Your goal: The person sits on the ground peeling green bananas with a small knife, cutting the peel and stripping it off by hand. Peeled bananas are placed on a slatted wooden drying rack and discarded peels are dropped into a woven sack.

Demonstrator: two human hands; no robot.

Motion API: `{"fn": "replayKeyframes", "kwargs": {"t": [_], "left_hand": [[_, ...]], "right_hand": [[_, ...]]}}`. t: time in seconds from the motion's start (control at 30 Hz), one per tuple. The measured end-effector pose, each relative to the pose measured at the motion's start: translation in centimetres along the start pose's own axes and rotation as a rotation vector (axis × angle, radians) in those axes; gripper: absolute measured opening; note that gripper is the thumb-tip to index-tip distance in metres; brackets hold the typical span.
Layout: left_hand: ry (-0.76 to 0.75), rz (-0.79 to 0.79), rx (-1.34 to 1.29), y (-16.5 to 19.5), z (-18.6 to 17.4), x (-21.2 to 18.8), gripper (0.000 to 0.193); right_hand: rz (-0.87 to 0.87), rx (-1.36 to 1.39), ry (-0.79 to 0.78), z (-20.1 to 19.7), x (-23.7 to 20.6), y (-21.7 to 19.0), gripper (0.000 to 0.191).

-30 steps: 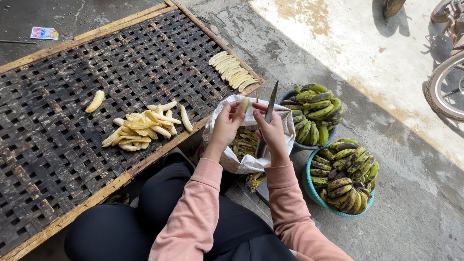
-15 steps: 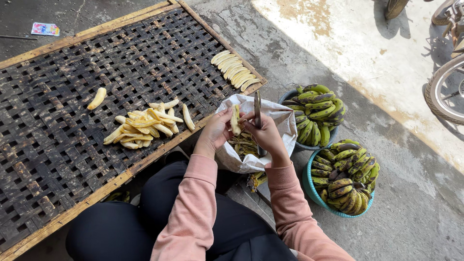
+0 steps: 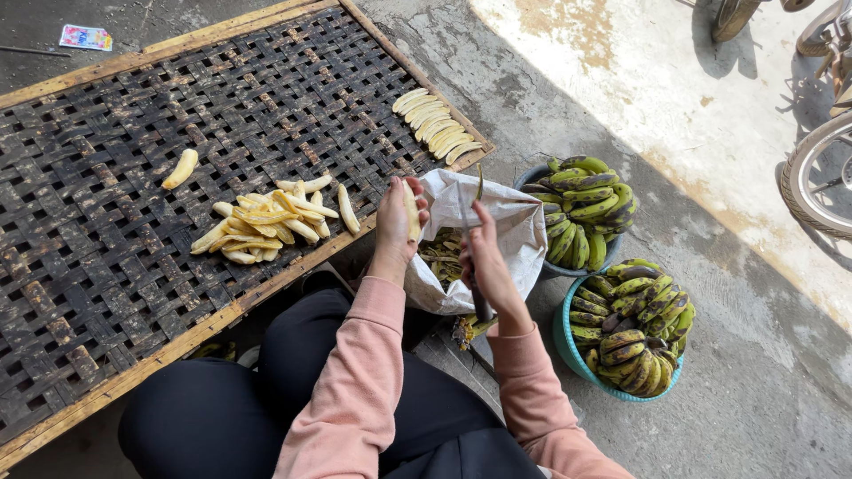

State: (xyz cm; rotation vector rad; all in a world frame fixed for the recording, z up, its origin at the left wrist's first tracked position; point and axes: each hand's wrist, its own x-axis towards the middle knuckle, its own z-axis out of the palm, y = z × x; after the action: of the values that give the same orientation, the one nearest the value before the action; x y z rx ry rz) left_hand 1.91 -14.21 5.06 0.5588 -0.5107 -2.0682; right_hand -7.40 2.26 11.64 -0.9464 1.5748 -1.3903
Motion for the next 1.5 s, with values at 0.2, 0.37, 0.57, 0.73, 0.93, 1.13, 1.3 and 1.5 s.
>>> {"fn": "replayKeyframes", "kwargs": {"t": [0.2,0.37,0.57,0.73,0.93,1.13,1.3,1.5], "left_hand": [[0.094,0.201,-0.161,0.0,-0.6,0.8,0.038],[0.122,0.267,-0.205,0.8,-0.7,0.6,0.040],[0.086,0.330,-0.314,1.2,-0.3,0.1,0.037],[-0.017,0.172,-0.391,1.3,1.1,-1.6,0.035],[0.022,-0.033,-0.352,1.4,1.9,-2.8,0.033],[-0.058,0.011,-0.365,0.0,0.9,-1.8,0.040],[-0.128,0.075,-0.252,0.1,-0.1,-1.5,0.042],[-0.171,-0.003,-0.289,0.5,-3.0,-0.7,0.045]], "right_hand": [[-0.295,-0.222,-0.220,3.7,-2.3,0.3,0.054],[-0.328,-0.395,-0.174,4.9,-2.2,-0.6,0.050],[-0.393,-0.376,-0.178,5.2,-2.1,-0.6,0.049],[-0.381,-0.415,-0.104,5.2,-1.2,-0.2,0.049],[-0.465,-0.455,-0.055,5.1,-0.5,-0.1,0.052],[-0.471,-0.475,-0.046,4.9,1.2,0.6,0.051],[-0.376,-0.503,-0.032,5.6,2.5,0.7,0.053],[-0.317,-1.204,0.084,7.3,3.2,-0.6,0.070]]}}
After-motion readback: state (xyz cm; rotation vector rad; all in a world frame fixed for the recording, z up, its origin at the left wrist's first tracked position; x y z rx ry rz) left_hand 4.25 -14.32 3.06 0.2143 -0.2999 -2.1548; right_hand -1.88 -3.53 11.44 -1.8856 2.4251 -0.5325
